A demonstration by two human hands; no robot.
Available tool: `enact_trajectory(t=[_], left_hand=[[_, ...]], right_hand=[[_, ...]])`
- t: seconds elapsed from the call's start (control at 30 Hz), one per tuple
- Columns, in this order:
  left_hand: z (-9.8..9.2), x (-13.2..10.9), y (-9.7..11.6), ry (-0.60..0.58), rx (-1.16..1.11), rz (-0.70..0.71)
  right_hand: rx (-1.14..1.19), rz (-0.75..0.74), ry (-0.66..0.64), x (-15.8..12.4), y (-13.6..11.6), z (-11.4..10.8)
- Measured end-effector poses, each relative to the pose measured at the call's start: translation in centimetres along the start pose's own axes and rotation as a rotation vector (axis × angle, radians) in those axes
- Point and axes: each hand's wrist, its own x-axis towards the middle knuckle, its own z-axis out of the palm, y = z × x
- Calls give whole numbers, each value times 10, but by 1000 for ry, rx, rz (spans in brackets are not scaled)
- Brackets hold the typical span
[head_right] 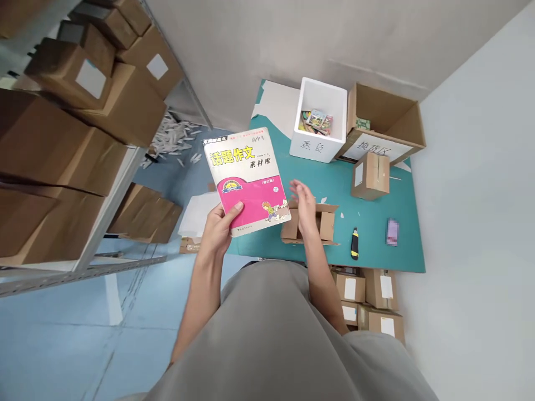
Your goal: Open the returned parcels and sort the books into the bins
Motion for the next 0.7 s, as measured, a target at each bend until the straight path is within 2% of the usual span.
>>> enact_trajectory(t=[0.07,0.13,0.23,0.3,0.37,0.43,0.47,0.5,0.6,0.63,0.7], left_hand=[[18,8,-8,-18,58,21],[40,11,-19,-37,137,54],[75,7,-37,-65,282,158],[94,0,-47,-154,386,266],[106,-7,-51,-319,490,378],[111,-8,-53,-484,588,459],[112,-6,-53,-506,623,482],[112,-3,-53,-478,642,490],[112,12,-54,-255,504,412],[113,16,-55,-240,414,333],[116,22,-58,-314,233,143]], right_hand=[[-67,-95,45,-9,-19,-16],[-127,-144,8,-24,-30,-21],[-186,-112,-91,-40,-32,-13],[-215,-107,-59,-42,-30,-10],[-252,-161,46,-38,-31,-18],[-280,-260,122,-30,-38,-37],[-276,-309,131,-27,-43,-50],[-258,-341,119,-23,-48,-63],[-157,-314,15,-16,-59,-96],[-130,-285,-17,-14,-61,-103],[-103,-238,-65,-10,-61,-113]])
